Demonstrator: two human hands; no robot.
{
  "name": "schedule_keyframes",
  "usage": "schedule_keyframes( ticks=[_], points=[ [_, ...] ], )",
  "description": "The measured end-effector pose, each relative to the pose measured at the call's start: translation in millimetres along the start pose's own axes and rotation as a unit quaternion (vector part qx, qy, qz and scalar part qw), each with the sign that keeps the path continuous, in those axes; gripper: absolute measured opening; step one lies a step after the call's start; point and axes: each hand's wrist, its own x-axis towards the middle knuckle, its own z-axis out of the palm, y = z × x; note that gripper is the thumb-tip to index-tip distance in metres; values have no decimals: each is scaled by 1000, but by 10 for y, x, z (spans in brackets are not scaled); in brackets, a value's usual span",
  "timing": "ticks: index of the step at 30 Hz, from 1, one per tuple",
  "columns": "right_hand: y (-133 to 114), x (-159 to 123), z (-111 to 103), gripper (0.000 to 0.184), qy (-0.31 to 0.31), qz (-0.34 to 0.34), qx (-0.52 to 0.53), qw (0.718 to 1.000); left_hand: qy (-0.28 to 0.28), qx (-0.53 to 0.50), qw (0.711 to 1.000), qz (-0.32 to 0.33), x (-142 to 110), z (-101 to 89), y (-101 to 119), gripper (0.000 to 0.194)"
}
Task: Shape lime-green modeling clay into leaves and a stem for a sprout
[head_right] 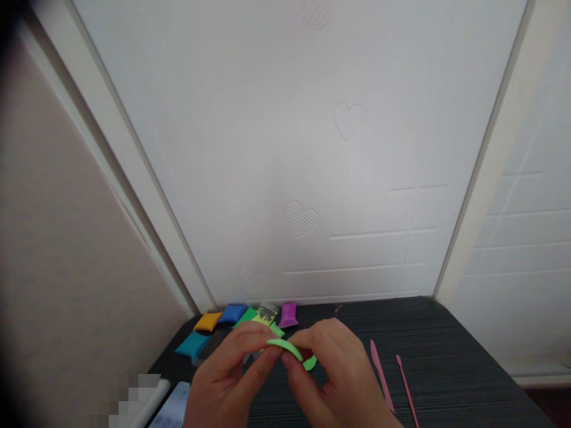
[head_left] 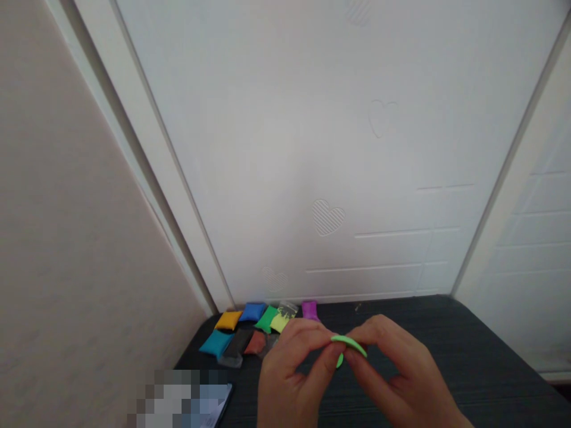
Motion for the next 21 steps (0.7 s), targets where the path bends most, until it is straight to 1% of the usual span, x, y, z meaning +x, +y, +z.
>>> schedule_keyframes(
  ticks=[2, 5, 8, 11, 16, 21],
  points=[
    [3, -4, -41, 11, -12, 12, 4, 1000, -5, 12, 1000, 6, 10, -6, 6, 6],
    [16, -6, -101, 17, -7, 23, 17, 1000, -15, 45, 998, 31, 27, 8, 25, 4],
    [28, -4, -123, 11, -3, 41, 32, 999, -14, 86, 994, 59, 34, 38, 51, 3],
    [26, 2, -111, 9, -8, 53, 40, 998, 4, 120, 990, 69, 22, 62, 64, 4],
    [9, 7, -62, 11, 8, 63, 49, 997, 44, 155, 985, 67, -13, 87, 40, 10],
    [-14, 8, -33, 12, 9, 65, 57, 996, 58, 153, 983, 82, -19, 112, 49, 13]
  ],
)
